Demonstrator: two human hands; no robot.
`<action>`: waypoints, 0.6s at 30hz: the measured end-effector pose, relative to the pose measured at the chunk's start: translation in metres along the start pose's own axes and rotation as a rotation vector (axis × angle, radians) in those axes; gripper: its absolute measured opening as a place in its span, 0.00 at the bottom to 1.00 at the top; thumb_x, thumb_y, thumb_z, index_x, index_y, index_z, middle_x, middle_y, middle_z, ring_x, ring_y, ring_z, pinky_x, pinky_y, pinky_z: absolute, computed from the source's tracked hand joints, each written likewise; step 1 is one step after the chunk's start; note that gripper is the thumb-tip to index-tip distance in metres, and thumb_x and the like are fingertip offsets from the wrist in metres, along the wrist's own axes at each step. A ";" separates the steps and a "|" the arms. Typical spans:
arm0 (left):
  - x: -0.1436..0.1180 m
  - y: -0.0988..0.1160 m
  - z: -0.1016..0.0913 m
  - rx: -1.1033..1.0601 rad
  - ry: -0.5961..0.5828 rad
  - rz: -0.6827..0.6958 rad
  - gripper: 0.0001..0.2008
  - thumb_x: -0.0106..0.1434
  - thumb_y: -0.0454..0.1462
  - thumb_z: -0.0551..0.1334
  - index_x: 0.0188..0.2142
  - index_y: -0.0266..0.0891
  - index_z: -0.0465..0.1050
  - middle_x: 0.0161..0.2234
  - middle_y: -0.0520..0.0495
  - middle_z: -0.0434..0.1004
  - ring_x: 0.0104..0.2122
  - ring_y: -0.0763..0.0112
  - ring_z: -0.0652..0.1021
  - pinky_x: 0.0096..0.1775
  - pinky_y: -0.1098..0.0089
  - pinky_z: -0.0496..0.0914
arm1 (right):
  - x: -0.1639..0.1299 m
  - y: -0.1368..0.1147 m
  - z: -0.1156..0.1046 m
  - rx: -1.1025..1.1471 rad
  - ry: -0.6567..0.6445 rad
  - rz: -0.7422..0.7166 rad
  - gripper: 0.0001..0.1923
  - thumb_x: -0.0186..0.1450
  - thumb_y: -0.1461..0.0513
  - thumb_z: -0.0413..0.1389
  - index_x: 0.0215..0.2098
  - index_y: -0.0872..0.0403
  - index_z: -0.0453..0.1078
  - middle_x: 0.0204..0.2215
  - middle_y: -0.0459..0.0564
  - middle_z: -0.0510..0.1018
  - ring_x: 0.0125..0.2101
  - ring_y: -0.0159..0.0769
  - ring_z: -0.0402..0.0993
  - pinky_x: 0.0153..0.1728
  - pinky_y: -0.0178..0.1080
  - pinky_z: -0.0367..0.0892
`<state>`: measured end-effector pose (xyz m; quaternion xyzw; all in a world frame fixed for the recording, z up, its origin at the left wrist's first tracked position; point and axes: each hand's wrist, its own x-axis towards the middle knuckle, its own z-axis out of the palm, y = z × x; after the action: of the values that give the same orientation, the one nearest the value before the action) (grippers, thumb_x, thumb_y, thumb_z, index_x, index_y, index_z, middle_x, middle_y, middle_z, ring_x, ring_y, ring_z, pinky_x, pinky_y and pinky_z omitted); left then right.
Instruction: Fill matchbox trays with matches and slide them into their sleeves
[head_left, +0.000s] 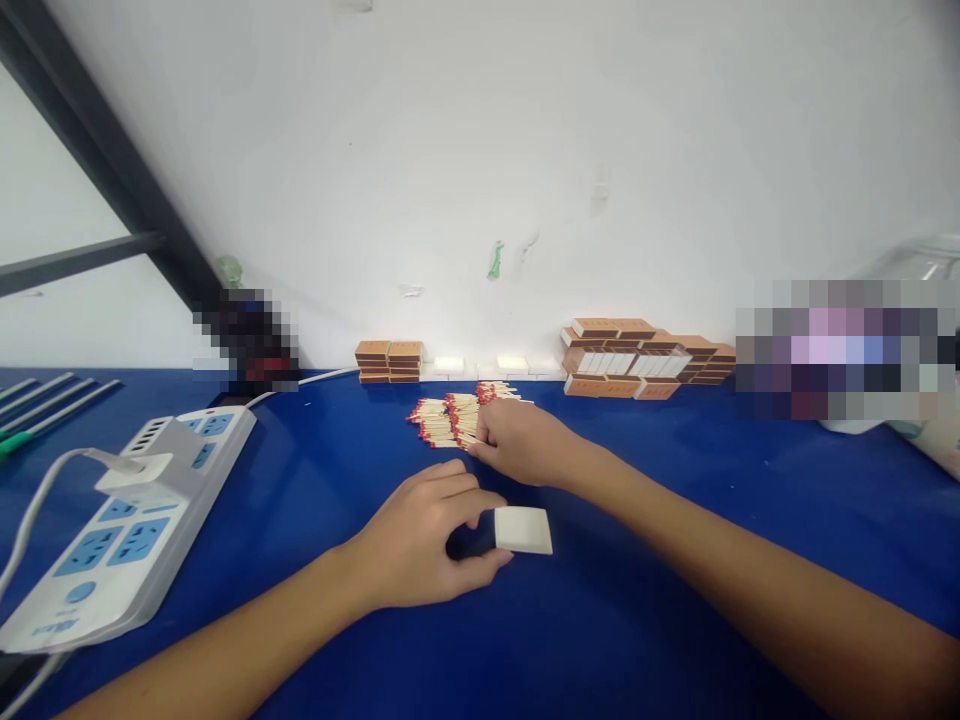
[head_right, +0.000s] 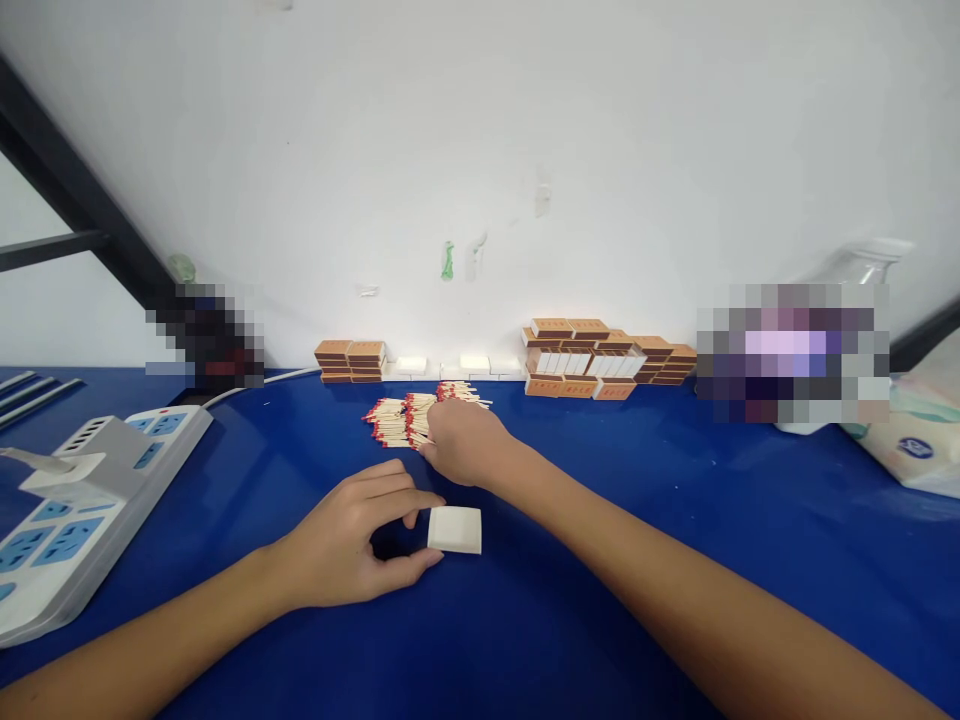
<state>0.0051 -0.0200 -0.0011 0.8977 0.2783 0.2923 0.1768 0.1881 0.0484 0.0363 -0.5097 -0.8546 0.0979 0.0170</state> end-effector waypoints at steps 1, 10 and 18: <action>0.000 -0.001 0.000 0.006 -0.002 -0.004 0.14 0.64 0.38 0.70 0.48 0.39 0.79 0.30 0.49 0.77 0.33 0.65 0.75 0.39 0.64 0.72 | 0.000 0.000 -0.001 -0.006 -0.012 -0.002 0.13 0.72 0.60 0.57 0.29 0.54 0.70 0.25 0.49 0.75 0.25 0.34 0.67 0.26 0.38 0.53; 0.003 -0.003 -0.004 0.097 0.013 -0.107 0.11 0.65 0.39 0.69 0.46 0.39 0.79 0.29 0.51 0.73 0.32 0.65 0.73 0.38 0.64 0.69 | -0.003 0.004 -0.005 -0.047 -0.050 0.015 0.10 0.73 0.61 0.54 0.37 0.57 0.74 0.34 0.54 0.80 0.31 0.36 0.71 0.28 0.38 0.52; 0.003 -0.009 -0.005 0.137 0.030 -0.194 0.11 0.66 0.40 0.68 0.47 0.41 0.80 0.29 0.51 0.74 0.33 0.66 0.72 0.37 0.65 0.67 | -0.010 0.013 -0.006 -0.012 0.007 0.066 0.10 0.74 0.58 0.56 0.38 0.56 0.73 0.39 0.55 0.81 0.37 0.38 0.75 0.32 0.37 0.58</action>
<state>0.0006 -0.0110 -0.0007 0.8721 0.3858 0.2675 0.1383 0.2051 0.0469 0.0402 -0.5379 -0.8379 0.0914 0.0134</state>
